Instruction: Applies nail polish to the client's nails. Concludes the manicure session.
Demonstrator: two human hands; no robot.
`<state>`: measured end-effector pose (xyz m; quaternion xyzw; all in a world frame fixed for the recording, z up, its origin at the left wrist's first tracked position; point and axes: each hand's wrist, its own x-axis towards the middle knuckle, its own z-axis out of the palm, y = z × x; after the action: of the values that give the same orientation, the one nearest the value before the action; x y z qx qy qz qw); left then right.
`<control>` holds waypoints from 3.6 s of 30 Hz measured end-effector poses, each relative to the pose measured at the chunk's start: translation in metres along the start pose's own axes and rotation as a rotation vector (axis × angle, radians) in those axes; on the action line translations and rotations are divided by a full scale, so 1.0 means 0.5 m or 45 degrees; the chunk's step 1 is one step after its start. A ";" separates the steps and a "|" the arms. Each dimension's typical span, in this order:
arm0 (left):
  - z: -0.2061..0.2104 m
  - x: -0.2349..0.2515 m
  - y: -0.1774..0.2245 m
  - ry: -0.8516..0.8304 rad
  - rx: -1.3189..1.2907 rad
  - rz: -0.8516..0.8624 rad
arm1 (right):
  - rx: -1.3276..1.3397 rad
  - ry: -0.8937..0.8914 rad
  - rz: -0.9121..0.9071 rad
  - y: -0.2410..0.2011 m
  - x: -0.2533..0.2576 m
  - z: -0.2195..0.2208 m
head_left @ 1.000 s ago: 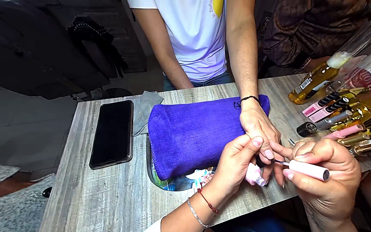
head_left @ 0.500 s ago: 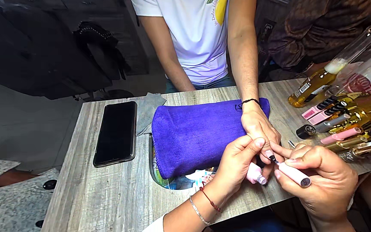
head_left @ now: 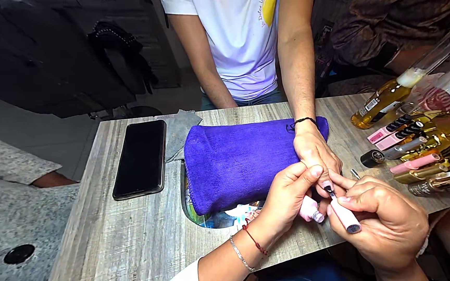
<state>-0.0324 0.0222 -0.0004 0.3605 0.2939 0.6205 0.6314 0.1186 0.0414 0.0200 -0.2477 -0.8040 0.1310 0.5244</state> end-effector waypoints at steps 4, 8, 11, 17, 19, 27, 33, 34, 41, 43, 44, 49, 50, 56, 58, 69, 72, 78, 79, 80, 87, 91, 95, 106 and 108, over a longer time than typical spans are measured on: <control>-0.001 0.002 0.002 -0.014 -0.010 -0.012 | 0.329 0.045 0.157 0.001 -0.001 -0.004; -0.001 0.003 0.002 -0.013 -0.021 -0.016 | 0.677 0.151 0.404 0.000 0.003 -0.003; -0.001 0.004 0.001 -0.020 -0.038 0.000 | 0.677 0.174 0.479 -0.001 0.008 0.000; -0.002 0.004 0.002 -0.023 -0.028 -0.027 | 0.787 0.111 0.471 0.005 0.005 -0.012; -0.002 0.004 0.001 -0.023 -0.043 -0.031 | 0.844 0.155 0.470 0.005 0.005 -0.011; -0.001 -0.002 0.004 0.005 0.018 -0.017 | 0.577 0.108 0.308 -0.005 -0.004 -0.002; 0.001 -0.002 0.005 -0.001 -0.005 -0.005 | 0.545 0.131 0.325 -0.001 -0.007 0.001; 0.000 -0.002 0.004 0.002 -0.005 -0.003 | 0.625 0.147 0.361 0.001 -0.006 0.001; -0.003 0.000 0.001 -0.003 -0.009 -0.011 | 0.985 0.240 0.464 0.009 -0.001 -0.002; -0.002 0.000 0.001 -0.002 -0.005 -0.001 | 0.837 0.177 0.385 0.004 -0.006 -0.009; -0.002 -0.001 0.002 -0.007 0.003 -0.001 | 0.715 0.138 0.310 -0.002 -0.009 -0.012; -0.001 -0.001 0.003 -0.010 0.031 -0.012 | 0.306 -0.018 0.024 -0.035 -0.028 -0.018; -0.002 -0.001 0.003 -0.017 0.027 -0.009 | 0.267 -0.032 0.005 -0.038 -0.029 -0.015; 0.000 -0.001 0.001 0.006 0.028 0.010 | -0.150 -0.179 0.022 -0.036 -0.027 -0.002; 0.000 -0.001 0.000 0.004 0.020 0.020 | -0.157 -0.215 0.070 -0.033 -0.025 -0.016; -0.008 0.004 -0.001 -0.006 -0.066 -0.062 | -0.775 -0.307 0.595 0.109 -0.081 -0.203; -0.008 0.001 0.001 0.017 -0.063 -0.069 | -0.842 -0.358 0.654 0.116 -0.115 -0.203; -0.013 0.003 0.000 -0.028 -0.100 -0.059 | -0.925 -0.324 0.670 0.116 -0.151 -0.182; -0.015 0.004 0.000 -0.032 -0.097 -0.062 | -0.944 -0.330 0.670 0.117 -0.152 -0.181; -0.016 0.004 0.000 -0.033 -0.090 -0.063 | -0.959 -0.341 0.673 0.117 -0.151 -0.182; -0.018 0.001 0.000 -0.053 -0.069 -0.066 | -0.575 -0.143 0.936 0.109 -0.142 -0.202; -0.022 0.001 -0.003 -0.071 -0.080 -0.041 | 0.258 0.268 1.033 0.093 -0.114 -0.177; -0.022 0.001 -0.004 -0.065 -0.072 -0.021 | 0.660 0.331 0.916 0.075 -0.075 -0.162; -0.019 -0.002 -0.004 -0.044 -0.030 -0.032 | -0.153 -0.047 0.748 0.105 -0.106 -0.175; -0.019 -0.002 -0.005 -0.044 -0.013 -0.016 | -0.361 -0.117 0.717 0.103 -0.114 -0.182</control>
<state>-0.0390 0.0219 -0.0077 0.3660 0.2822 0.6117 0.6420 0.2331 0.0501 -0.0108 -0.5248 -0.7370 0.1689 0.3909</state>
